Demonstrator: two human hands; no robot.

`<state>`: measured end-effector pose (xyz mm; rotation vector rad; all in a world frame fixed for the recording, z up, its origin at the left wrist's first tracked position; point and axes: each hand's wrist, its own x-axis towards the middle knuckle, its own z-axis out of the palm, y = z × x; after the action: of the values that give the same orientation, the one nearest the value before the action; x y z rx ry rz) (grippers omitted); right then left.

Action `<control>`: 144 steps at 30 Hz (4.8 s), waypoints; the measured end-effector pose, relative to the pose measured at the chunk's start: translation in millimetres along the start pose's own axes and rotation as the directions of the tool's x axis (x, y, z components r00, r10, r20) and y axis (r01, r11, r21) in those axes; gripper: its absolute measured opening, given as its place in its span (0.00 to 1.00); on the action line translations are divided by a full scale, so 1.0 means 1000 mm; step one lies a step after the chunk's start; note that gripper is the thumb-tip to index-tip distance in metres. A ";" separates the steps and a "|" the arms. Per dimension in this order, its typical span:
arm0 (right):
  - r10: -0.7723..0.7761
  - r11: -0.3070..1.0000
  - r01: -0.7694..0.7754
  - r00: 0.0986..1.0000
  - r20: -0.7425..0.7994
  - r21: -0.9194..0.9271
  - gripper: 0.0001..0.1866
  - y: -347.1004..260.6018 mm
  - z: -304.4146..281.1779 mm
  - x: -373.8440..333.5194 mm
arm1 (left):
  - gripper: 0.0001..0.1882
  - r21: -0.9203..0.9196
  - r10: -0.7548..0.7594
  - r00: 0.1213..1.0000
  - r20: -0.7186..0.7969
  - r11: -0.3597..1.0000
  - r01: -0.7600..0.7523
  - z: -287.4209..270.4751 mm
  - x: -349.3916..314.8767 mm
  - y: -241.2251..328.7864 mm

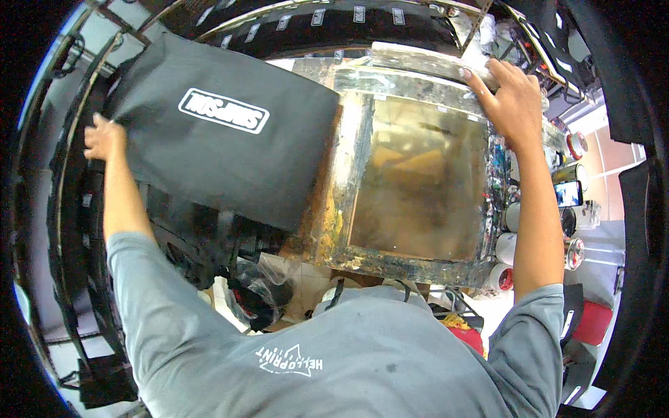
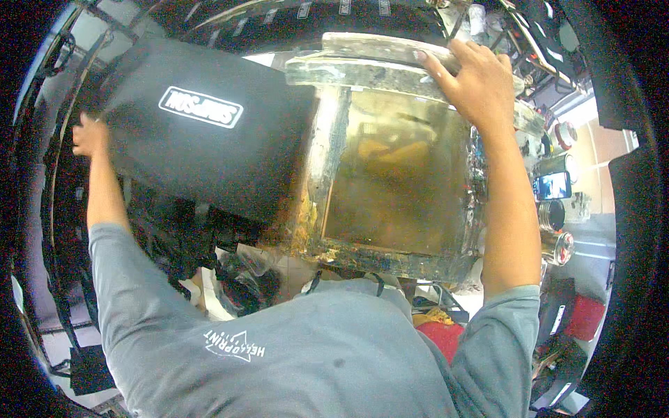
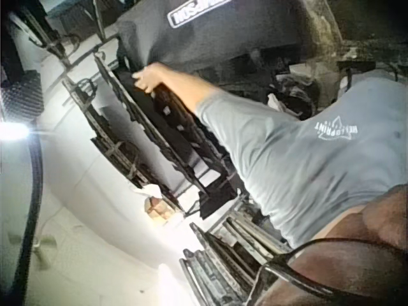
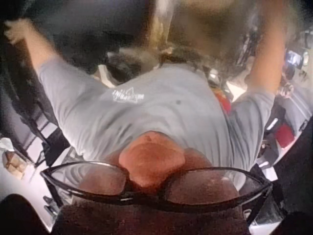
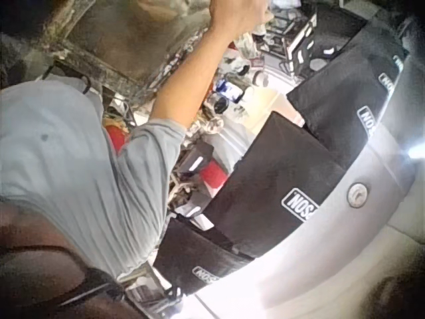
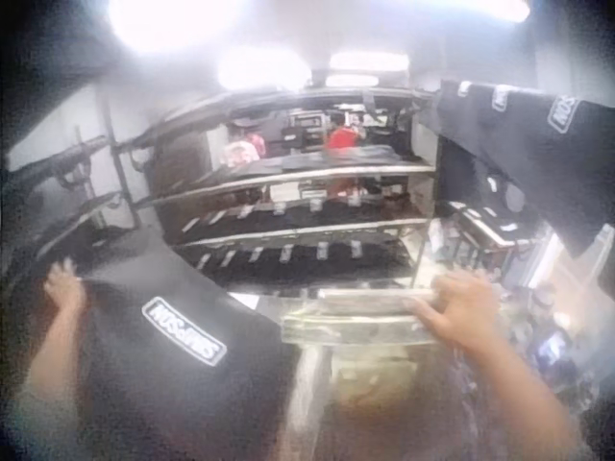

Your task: The person screen prints logos onto black bags by placing the bags on a platen, lowering a screen, and using a squeegee to apply white ink. The person also stirs the white ink in a container and adds it to the screen.

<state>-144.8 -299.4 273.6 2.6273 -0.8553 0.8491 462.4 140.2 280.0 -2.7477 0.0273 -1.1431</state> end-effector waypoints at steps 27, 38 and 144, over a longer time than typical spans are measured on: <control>-0.017 1.000 0.018 0.998 0.053 -0.018 0.31 -0.011 0.003 -0.001 | 0.52 -0.960 0.937 0.349 0.034 0.127 -0.249 -0.130 -0.618 0.051; -0.080 0.997 0.079 0.984 0.160 0.012 0.29 -0.033 0.021 -0.088 | 0.62 0.495 0.900 0.133 0.415 -0.345 0.798 -0.244 -0.406 0.179; 0.022 1.000 -0.023 0.998 -0.060 -0.010 0.31 -0.009 0.001 -0.014 | 0.30 0.227 0.351 -0.062 0.934 -0.454 0.861 0.000 -0.396 0.086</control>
<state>-148.1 -286.2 264.5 2.5736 -0.8731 0.9220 186.2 86.8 -12.4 0.9686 0.6523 -0.6560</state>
